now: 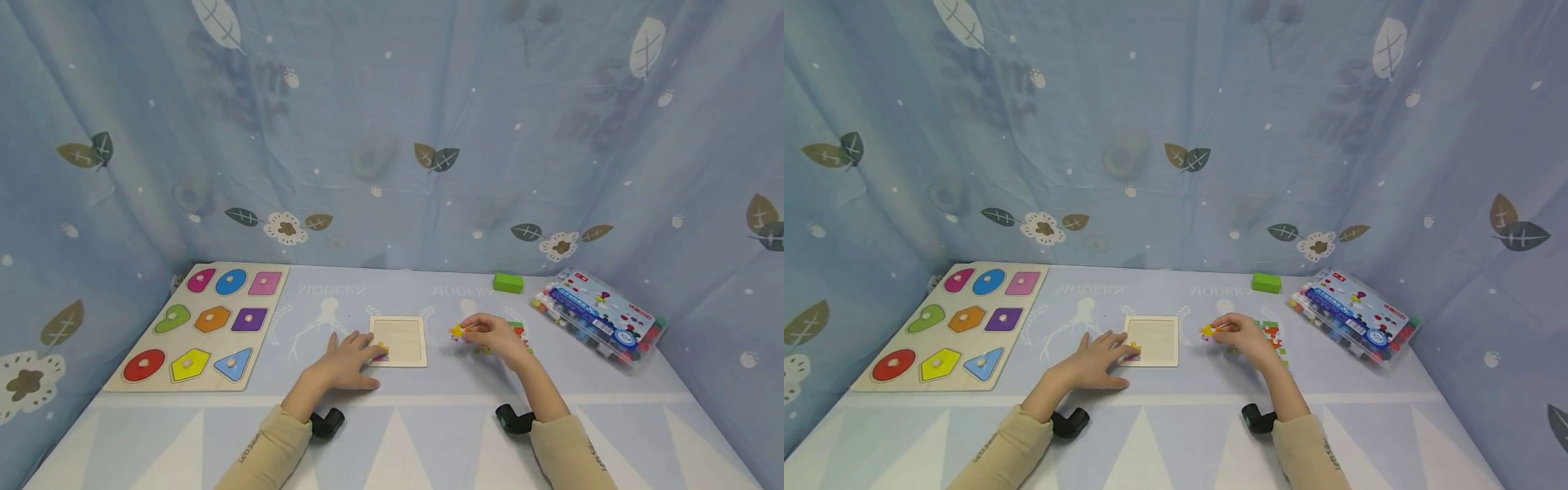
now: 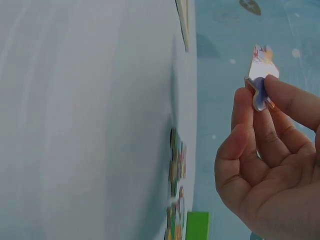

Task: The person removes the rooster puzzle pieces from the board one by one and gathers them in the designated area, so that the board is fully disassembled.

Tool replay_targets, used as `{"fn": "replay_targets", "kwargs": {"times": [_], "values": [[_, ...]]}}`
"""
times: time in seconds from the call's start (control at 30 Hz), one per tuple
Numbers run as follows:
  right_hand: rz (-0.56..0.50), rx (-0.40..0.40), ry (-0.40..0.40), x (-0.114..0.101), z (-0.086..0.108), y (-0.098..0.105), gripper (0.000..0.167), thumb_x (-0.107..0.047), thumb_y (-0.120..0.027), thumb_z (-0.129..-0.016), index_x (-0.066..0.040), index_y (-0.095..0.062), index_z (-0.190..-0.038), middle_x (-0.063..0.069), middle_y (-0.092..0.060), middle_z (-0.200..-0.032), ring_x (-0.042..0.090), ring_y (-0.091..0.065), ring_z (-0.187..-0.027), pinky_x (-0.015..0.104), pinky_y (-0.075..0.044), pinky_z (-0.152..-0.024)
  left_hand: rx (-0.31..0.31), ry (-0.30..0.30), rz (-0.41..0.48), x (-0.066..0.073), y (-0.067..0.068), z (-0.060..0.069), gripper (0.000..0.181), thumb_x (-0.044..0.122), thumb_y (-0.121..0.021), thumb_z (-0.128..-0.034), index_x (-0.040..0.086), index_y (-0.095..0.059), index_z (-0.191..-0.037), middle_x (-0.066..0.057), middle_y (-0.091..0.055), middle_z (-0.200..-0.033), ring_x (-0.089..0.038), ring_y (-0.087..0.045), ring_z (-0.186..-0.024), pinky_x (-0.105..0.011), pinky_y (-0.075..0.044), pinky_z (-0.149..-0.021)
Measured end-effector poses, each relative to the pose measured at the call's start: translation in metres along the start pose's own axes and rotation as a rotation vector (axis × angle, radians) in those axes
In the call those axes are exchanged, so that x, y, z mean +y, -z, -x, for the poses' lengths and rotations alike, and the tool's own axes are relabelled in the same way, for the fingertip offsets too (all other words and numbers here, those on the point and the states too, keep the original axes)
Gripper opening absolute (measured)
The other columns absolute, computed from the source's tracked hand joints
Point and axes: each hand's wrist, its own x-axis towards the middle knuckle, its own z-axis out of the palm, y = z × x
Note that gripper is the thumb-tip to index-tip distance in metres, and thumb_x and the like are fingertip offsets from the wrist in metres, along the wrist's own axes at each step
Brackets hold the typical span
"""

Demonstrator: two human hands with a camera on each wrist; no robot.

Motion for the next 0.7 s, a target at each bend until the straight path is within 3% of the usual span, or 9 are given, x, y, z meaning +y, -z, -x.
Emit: {"fn": "replay_targets", "kwargs": {"times": [0.13, 0.33, 0.7], "values": [[-0.022, -0.006, -0.001, 0.005, 0.006, 0.011, 0.031, -0.012, -0.062, -0.088, 0.005, -0.056, -0.113, 0.004, -0.063, -0.090, 0.018, -0.059, -0.083, 0.033, -0.048, -0.072, 0.002, -0.008, -0.003, 0.001, 0.001, 0.001, 0.057, 0.038, -0.068, -0.0798, 0.021, -0.051, -0.131, -0.016, -0.035, -0.144, -0.043, -0.024, -0.134, -0.070, -0.008, -0.100], [0.012, 0.048, -0.035, 0.012, 0.012, 0.024, 0.035, -0.017, -0.066, -0.086, 0.001, -0.056, -0.113, 0.002, -0.062, -0.087, 0.018, -0.056, -0.080, 0.034, -0.045, -0.071, -0.002, -0.016, -0.001, 0.001, 0.001, 0.002, 0.057, 0.037, -0.068, -0.0800, 0.020, -0.050, -0.131, -0.017, -0.035, -0.144, -0.044, -0.024, -0.133, -0.070, -0.007, -0.100], [0.063, 0.060, -0.086, 0.021, 0.021, 0.039, 0.027, -0.013, -0.061, -0.088, 0.006, -0.059, -0.109, 0.002, -0.063, -0.092, 0.014, -0.054, -0.077, 0.032, -0.045, -0.067, 0.007, -0.008, -0.014, -0.001, -0.002, -0.001, 0.057, 0.039, -0.069, -0.0789, 0.022, -0.051, -0.130, -0.015, -0.035, -0.144, -0.043, -0.024, -0.134, -0.070, -0.007, -0.100]]}}
